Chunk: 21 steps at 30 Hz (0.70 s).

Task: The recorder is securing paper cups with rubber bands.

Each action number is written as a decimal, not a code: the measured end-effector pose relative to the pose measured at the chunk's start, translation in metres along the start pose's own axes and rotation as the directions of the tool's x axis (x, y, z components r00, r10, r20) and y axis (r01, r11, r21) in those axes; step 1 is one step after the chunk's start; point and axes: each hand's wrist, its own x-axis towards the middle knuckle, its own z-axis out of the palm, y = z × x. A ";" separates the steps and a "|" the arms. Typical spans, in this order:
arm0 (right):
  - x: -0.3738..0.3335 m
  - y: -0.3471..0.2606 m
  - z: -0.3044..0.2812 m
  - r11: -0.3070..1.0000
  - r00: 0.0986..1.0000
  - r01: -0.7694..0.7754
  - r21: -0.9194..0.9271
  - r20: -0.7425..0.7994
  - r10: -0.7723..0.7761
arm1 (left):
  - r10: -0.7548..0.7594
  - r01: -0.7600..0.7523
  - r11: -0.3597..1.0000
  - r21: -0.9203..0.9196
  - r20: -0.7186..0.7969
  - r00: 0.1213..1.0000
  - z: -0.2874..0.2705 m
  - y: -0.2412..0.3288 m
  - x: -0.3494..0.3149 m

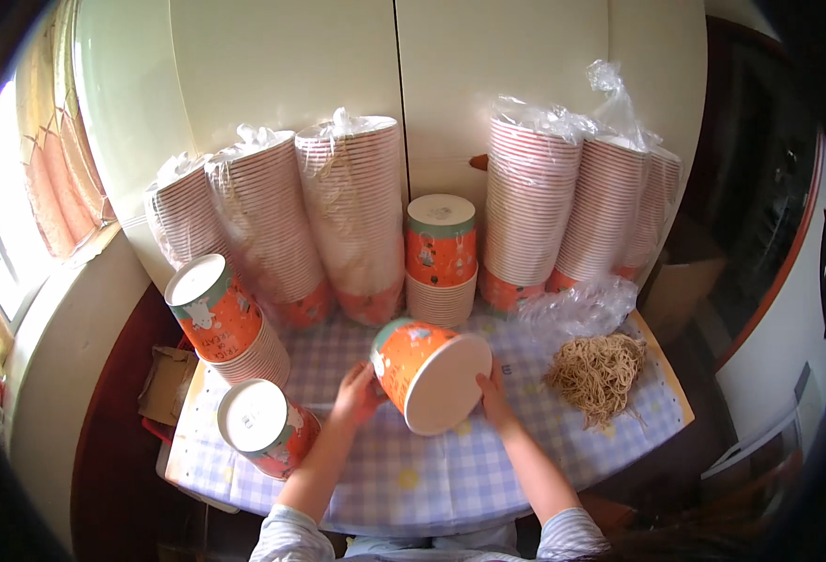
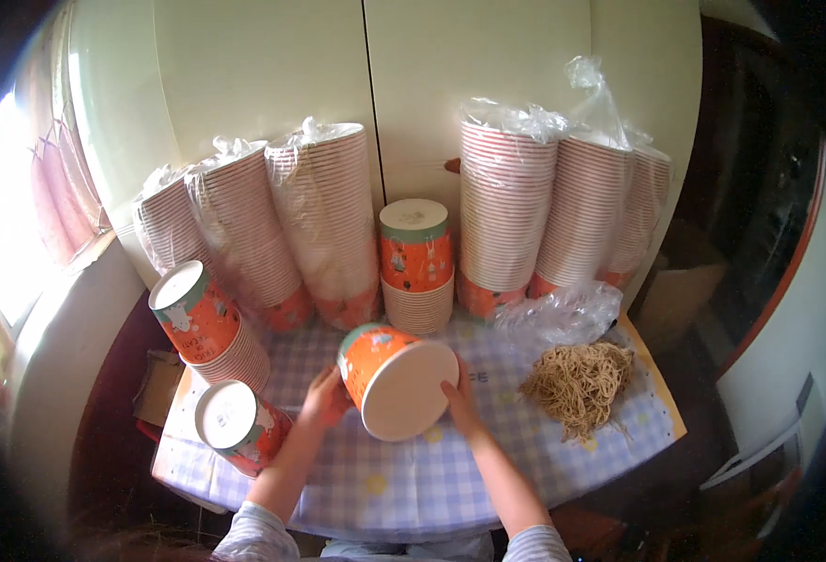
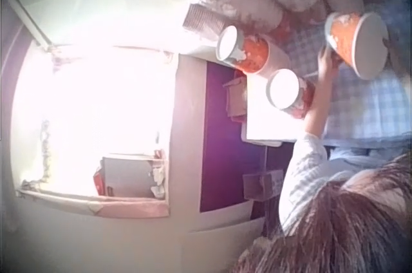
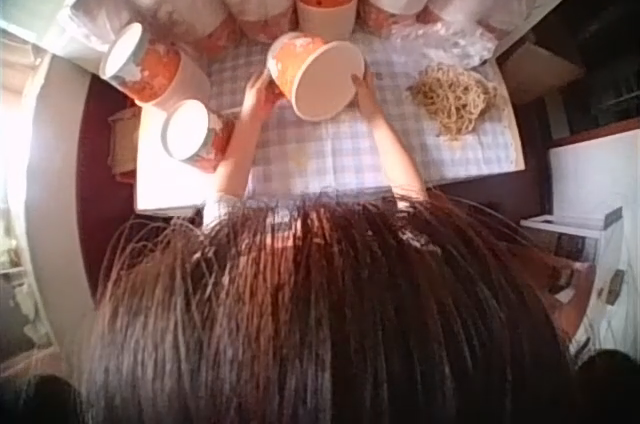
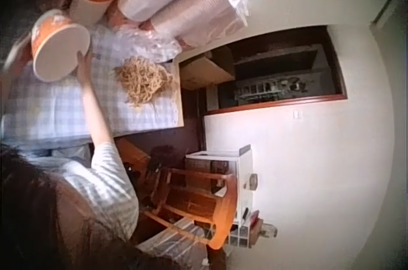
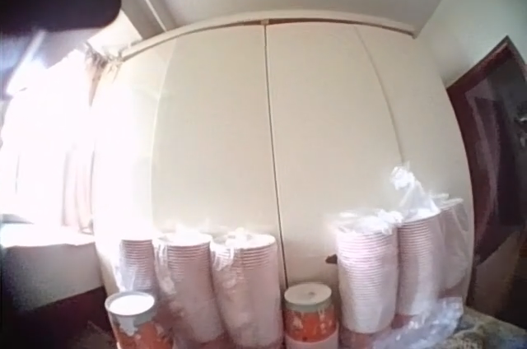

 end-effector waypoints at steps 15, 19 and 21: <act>-0.014 -0.026 0.011 0.477 0.265 -0.875 0.087 -0.738 0.621 | 0.321 -0.212 0.822 0.529 -0.123 0.939 0.002 -0.047 -0.024; -0.010 -0.027 0.005 0.489 0.240 -0.862 0.132 -0.744 0.624 | 0.418 -0.478 0.628 0.614 0.252 0.873 0.059 0.037 -0.092; -0.011 -0.029 0.006 0.552 0.326 -0.811 0.195 -0.633 0.702 | 0.709 -0.637 -0.023 0.771 0.462 0.533 0.046 0.090 -0.116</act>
